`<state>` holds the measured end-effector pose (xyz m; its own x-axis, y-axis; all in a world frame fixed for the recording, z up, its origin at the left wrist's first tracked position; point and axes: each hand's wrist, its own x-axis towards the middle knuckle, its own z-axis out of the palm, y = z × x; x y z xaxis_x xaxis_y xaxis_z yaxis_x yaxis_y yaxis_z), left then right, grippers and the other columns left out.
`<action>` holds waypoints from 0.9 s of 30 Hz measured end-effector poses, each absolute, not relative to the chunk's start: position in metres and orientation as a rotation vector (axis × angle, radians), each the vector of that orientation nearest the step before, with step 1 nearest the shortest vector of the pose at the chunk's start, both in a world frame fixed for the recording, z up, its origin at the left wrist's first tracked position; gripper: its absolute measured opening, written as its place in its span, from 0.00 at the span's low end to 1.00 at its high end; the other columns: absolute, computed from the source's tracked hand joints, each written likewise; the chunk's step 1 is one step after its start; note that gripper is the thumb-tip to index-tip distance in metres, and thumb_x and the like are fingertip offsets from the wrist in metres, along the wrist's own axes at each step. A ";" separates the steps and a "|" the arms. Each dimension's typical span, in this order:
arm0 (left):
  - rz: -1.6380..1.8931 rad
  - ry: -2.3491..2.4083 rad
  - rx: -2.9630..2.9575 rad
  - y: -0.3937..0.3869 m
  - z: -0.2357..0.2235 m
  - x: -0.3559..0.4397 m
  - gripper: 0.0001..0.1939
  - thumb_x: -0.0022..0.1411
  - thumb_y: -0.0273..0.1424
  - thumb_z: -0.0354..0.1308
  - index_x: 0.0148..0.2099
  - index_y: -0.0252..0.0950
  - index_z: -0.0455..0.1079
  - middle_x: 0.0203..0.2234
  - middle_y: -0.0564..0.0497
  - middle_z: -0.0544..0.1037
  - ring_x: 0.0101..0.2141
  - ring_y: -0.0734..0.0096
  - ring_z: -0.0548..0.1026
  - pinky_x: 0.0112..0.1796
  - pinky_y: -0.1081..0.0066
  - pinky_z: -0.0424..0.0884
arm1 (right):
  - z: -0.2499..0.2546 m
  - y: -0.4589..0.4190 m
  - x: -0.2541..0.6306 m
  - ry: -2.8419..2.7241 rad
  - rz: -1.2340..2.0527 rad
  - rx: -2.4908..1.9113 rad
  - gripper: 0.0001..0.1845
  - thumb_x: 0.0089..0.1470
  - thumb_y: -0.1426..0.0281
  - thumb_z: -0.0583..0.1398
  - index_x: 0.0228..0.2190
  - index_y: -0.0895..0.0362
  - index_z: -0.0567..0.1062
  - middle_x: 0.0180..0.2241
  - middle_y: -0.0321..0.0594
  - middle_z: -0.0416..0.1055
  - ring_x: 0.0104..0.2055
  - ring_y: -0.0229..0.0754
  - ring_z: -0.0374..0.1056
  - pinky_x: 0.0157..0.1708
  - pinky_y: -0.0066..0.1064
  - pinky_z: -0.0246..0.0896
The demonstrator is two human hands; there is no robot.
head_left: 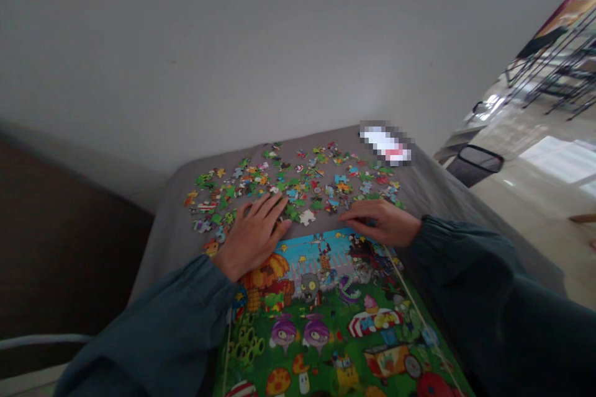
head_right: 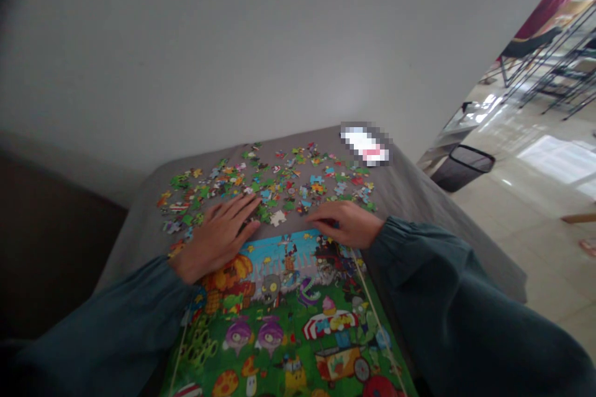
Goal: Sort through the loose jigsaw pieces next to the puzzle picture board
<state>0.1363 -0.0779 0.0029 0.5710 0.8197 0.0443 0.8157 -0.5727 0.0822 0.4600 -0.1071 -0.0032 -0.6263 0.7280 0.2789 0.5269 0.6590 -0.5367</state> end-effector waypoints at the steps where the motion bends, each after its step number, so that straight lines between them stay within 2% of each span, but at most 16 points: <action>1: 0.110 1.428 2.743 -0.078 0.003 0.137 0.31 0.78 0.49 0.34 0.74 0.43 0.57 0.72 0.47 0.63 0.71 0.54 0.59 0.66 0.45 0.56 | -0.003 -0.107 0.460 -2.392 0.573 -0.981 0.15 0.70 0.69 0.55 0.48 0.56 0.82 0.38 0.44 0.81 0.38 0.39 0.75 0.42 0.34 0.72; 5: 0.182 1.456 2.766 -0.077 0.004 0.140 0.28 0.78 0.47 0.37 0.69 0.44 0.65 0.69 0.48 0.67 0.69 0.54 0.61 0.66 0.46 0.56 | -0.003 -0.106 0.457 -2.370 0.592 -0.973 0.15 0.69 0.69 0.56 0.48 0.56 0.82 0.39 0.45 0.81 0.38 0.40 0.75 0.43 0.35 0.73; 10: 0.152 1.377 2.799 -0.075 0.001 0.151 0.29 0.78 0.47 0.37 0.72 0.43 0.59 0.72 0.47 0.63 0.70 0.54 0.59 0.66 0.46 0.56 | -0.003 -0.105 0.454 -2.372 0.584 -0.960 0.15 0.69 0.69 0.55 0.48 0.57 0.82 0.40 0.46 0.82 0.39 0.40 0.76 0.44 0.36 0.72; 14: 0.104 1.370 2.791 -0.076 0.000 0.149 0.28 0.78 0.47 0.37 0.71 0.45 0.62 0.71 0.49 0.65 0.70 0.55 0.60 0.67 0.45 0.54 | -0.004 -0.105 0.456 -2.351 0.532 -0.967 0.15 0.68 0.71 0.56 0.47 0.57 0.82 0.38 0.46 0.81 0.37 0.40 0.75 0.40 0.34 0.72; 20: 0.094 1.326 2.763 -0.078 0.004 0.142 0.28 0.78 0.48 0.38 0.71 0.48 0.63 0.73 0.50 0.62 0.69 0.53 0.62 0.67 0.43 0.55 | -0.005 -0.104 0.457 -2.327 0.498 -0.953 0.14 0.68 0.72 0.56 0.46 0.57 0.81 0.36 0.44 0.81 0.35 0.39 0.74 0.38 0.33 0.71; 24: 0.122 1.287 2.788 -0.080 -0.001 0.141 0.28 0.78 0.48 0.36 0.71 0.52 0.61 0.74 0.53 0.59 0.71 0.52 0.57 0.67 0.42 0.54 | -0.003 -0.105 0.457 -2.326 0.501 -0.949 0.15 0.68 0.72 0.56 0.46 0.58 0.82 0.35 0.44 0.80 0.34 0.39 0.73 0.37 0.33 0.71; 27: 0.129 1.286 2.803 -0.081 -0.006 0.141 0.28 0.78 0.48 0.37 0.72 0.51 0.60 0.73 0.54 0.61 0.72 0.53 0.56 0.67 0.42 0.53 | -0.003 -0.105 0.458 -2.329 0.498 -0.941 0.15 0.68 0.72 0.55 0.46 0.58 0.82 0.35 0.44 0.80 0.33 0.38 0.72 0.37 0.33 0.70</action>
